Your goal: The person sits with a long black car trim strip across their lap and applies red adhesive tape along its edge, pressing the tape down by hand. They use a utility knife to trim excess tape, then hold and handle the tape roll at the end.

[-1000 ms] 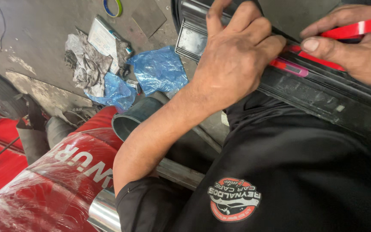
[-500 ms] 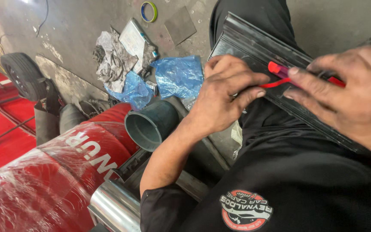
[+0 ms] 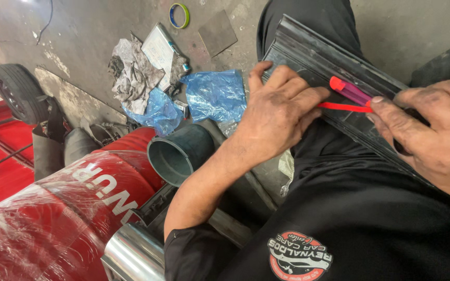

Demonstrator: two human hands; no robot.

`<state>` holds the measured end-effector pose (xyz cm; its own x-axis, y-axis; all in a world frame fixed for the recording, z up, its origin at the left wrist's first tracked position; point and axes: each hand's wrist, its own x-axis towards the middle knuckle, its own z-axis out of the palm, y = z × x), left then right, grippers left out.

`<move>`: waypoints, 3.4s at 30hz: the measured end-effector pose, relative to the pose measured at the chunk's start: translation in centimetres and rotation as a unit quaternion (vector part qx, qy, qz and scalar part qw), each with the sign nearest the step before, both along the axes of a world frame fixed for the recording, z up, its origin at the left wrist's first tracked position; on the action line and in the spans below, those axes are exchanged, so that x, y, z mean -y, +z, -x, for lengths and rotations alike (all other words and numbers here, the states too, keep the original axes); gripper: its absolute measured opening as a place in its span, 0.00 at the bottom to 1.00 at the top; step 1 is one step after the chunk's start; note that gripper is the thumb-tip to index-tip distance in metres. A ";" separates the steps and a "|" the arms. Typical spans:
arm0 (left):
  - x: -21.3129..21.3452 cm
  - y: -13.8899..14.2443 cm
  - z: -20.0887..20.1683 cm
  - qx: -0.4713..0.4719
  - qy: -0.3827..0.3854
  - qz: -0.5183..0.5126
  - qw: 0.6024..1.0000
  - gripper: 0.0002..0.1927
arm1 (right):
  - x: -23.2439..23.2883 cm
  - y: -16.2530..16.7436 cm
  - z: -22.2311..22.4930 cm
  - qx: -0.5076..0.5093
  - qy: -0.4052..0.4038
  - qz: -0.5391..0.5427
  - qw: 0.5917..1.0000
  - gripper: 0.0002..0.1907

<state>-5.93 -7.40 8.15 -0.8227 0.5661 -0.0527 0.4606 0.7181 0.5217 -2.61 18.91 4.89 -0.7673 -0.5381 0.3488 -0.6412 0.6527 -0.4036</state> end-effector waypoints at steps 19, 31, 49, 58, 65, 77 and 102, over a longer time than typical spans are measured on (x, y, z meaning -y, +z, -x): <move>2.7 -1.3 4.0 0.008 0.059 -0.084 0.995 0.20 | 1.8 0.1 -0.2 0.148 -0.107 0.087 0.979 0.10; -0.3 -5.5 1.5 -0.098 -0.007 -0.104 0.990 0.17 | 0.3 0.8 -2.0 0.185 -0.086 0.082 0.975 0.14; 0.6 -2.3 4.7 -0.130 -0.140 -0.031 0.981 0.13 | 0.4 -1.1 -3.1 0.021 -0.150 -0.124 0.981 0.13; -0.2 -3.1 6.2 -0.119 -0.154 -0.071 0.978 0.12 | -0.6 -1.0 -2.7 -0.012 -0.127 -0.120 0.985 0.17; -0.5 -2.9 6.0 -0.110 -0.135 -0.085 0.981 0.12 | -2.0 -1.4 -5.5 0.204 -0.208 0.044 0.956 0.15; -0.5 -3.1 6.1 -0.110 -0.141 -0.084 0.980 0.11 | -1.8 -1.0 -2.9 0.031 -0.109 -0.073 0.991 0.14; 0.1 -2.6 6.6 -0.168 -0.174 -0.038 0.970 0.13 | -2.0 -2.0 -3.1 0.045 -0.103 -0.102 0.988 0.11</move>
<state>-12.57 -7.49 5.51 -0.5444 0.8047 0.2367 0.8213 0.4539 0.3457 0.51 20.94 2.91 -0.8910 -0.4190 0.1748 -0.4535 0.8394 -0.2995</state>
